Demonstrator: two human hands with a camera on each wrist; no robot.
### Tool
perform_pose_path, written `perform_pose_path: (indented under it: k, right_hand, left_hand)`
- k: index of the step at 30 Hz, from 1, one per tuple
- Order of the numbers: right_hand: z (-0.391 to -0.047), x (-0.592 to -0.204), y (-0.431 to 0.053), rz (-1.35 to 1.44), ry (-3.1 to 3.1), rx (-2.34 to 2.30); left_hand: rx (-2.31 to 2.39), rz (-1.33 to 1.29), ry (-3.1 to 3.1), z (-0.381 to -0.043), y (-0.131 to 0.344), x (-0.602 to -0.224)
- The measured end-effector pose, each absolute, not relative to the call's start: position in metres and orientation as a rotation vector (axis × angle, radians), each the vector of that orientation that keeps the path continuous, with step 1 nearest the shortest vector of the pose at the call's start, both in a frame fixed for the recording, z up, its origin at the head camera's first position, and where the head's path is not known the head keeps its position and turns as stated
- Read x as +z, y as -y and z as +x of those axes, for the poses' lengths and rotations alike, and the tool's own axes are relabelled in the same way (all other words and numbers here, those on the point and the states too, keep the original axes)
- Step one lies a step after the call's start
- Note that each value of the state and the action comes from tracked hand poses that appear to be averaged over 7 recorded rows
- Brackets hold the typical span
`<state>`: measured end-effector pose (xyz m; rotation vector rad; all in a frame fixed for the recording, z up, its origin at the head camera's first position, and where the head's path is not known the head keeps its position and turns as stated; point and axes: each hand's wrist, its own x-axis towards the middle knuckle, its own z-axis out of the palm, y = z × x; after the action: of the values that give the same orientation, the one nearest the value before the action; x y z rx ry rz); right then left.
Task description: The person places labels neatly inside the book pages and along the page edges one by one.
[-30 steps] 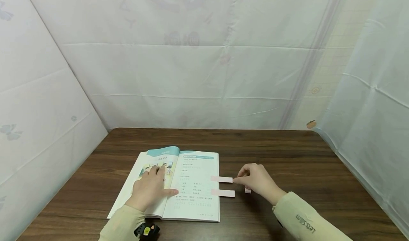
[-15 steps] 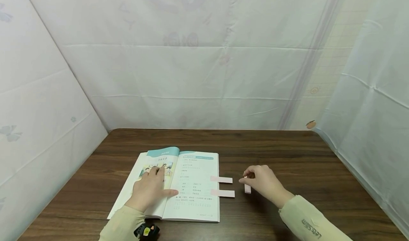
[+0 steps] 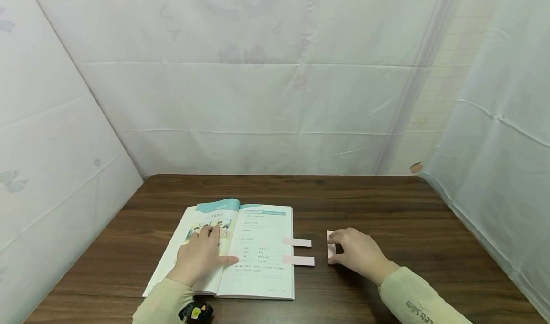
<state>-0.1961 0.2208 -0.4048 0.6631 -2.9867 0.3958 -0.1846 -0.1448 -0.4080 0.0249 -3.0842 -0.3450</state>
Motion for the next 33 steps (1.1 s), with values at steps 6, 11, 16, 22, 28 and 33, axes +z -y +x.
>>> perform_pose_path:
  k: [6,11,16,22,28,33]
  right_hand:
    - [-0.195,-0.408,-0.223,0.718,2.980,0.325]
    - [-0.194,-0.408,-0.224,0.744,2.975,0.298]
    - [-0.196,-0.406,-0.223,0.756,2.990,0.299]
    - [-0.198,-0.405,-0.223,0.745,2.981,0.332]
    - [-0.200,-0.403,-0.221,0.611,2.993,0.457]
    - [-0.205,-0.404,-0.220,0.554,2.967,0.490]
  left_hand:
    - [-0.351,0.019,3.084,-0.184,0.145,-0.407]
    - [-0.342,0.005,3.075,-0.183,0.145,-0.406]
    - [-0.344,0.010,3.078,-0.183,0.145,-0.406]
    - [-0.344,0.005,3.075,-0.183,0.145,-0.406]
    - [-0.347,-0.002,3.071,-0.183,0.146,-0.407]
    - [-0.349,-0.003,3.071,-0.183,0.146,-0.407]
